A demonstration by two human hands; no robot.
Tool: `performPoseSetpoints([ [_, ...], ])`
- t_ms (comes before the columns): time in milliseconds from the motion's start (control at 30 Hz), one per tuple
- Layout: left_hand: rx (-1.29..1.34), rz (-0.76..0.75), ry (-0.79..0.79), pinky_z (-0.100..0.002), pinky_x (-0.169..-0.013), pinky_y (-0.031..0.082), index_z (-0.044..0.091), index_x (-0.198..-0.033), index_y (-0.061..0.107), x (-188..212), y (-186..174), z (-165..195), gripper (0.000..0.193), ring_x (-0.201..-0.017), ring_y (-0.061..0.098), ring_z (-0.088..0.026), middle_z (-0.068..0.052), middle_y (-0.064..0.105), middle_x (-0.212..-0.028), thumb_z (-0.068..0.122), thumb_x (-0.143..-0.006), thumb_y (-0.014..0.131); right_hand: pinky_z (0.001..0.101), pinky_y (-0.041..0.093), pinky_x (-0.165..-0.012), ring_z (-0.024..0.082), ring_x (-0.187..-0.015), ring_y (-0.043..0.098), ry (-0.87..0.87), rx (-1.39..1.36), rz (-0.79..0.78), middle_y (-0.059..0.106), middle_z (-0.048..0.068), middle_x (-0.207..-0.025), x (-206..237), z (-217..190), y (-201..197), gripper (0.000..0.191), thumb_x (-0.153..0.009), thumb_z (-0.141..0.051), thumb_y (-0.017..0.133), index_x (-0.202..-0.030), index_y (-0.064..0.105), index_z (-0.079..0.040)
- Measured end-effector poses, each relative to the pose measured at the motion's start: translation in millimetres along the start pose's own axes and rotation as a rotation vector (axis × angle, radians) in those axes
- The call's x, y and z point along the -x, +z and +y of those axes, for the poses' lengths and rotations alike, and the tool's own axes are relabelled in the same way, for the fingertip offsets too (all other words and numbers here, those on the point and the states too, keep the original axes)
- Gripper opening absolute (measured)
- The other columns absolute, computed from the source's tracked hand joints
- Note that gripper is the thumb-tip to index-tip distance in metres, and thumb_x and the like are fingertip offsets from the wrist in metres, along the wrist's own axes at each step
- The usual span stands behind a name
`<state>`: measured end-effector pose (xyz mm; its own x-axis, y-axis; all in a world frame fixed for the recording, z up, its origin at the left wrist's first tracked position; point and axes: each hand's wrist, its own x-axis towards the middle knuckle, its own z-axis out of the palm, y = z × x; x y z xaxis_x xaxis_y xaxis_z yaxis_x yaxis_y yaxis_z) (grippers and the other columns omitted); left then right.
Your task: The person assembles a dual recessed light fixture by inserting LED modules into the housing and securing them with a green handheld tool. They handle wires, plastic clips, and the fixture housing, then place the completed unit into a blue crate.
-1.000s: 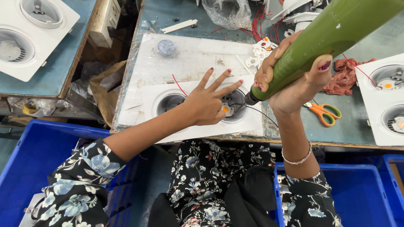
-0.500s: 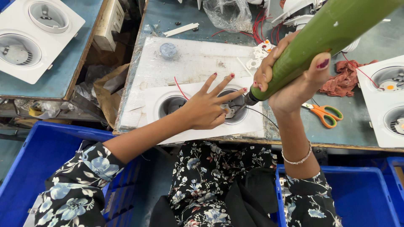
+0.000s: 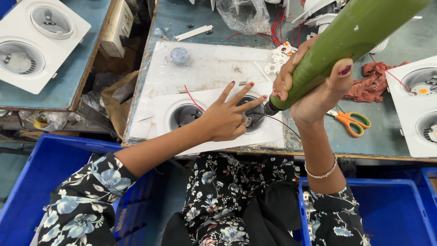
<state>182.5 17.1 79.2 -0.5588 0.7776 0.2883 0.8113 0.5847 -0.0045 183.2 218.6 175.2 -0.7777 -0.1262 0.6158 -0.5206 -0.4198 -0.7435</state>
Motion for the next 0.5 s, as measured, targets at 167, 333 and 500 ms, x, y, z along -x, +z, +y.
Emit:
performPoseSetpoints([
  [167, 0.156, -0.082, -0.001, -0.066, -0.120, 0.018, 0.012, -0.072, 0.079, -1, -11, -16, 0.041, -0.158, 0.017, -0.025, 0.003, 0.029, -0.168, 0.032, -0.094, 0.051, 0.0332, 0.038, -0.042, 0.022, -0.043, 0.043, 0.000, 0.032, -0.006, 0.042, 0.012, -0.060, 1, -4, -1, 0.081, -0.097, -0.083, 0.049, -0.103, 0.044, -0.002],
  [333, 0.170, -0.039, 0.030, -0.066, -0.118, 0.020, 0.012, -0.076, 0.081, 4, -13, -18, 0.040, -0.156, 0.018, -0.025, 0.001, 0.028, -0.167, 0.030, -0.095, 0.051, 0.0338, 0.039, -0.042, 0.022, -0.043, 0.043, 0.005, 0.039, -0.009, 0.043, 0.013, -0.061, 1, -8, -4, 0.082, -0.097, -0.083, 0.048, -0.103, 0.044, -0.002],
  [500, 0.186, -0.019, 0.029, -0.063, -0.120, 0.020, 0.011, -0.078, 0.081, 8, -11, -20, 0.040, -0.157, 0.019, -0.024, -0.001, 0.028, -0.167, 0.029, -0.097, 0.050, 0.0339, 0.038, -0.041, 0.022, -0.042, 0.043, -0.017, 0.045, -0.007, 0.043, 0.013, -0.060, 1, -6, -4, 0.081, -0.098, -0.082, 0.049, -0.103, 0.044, -0.001],
])
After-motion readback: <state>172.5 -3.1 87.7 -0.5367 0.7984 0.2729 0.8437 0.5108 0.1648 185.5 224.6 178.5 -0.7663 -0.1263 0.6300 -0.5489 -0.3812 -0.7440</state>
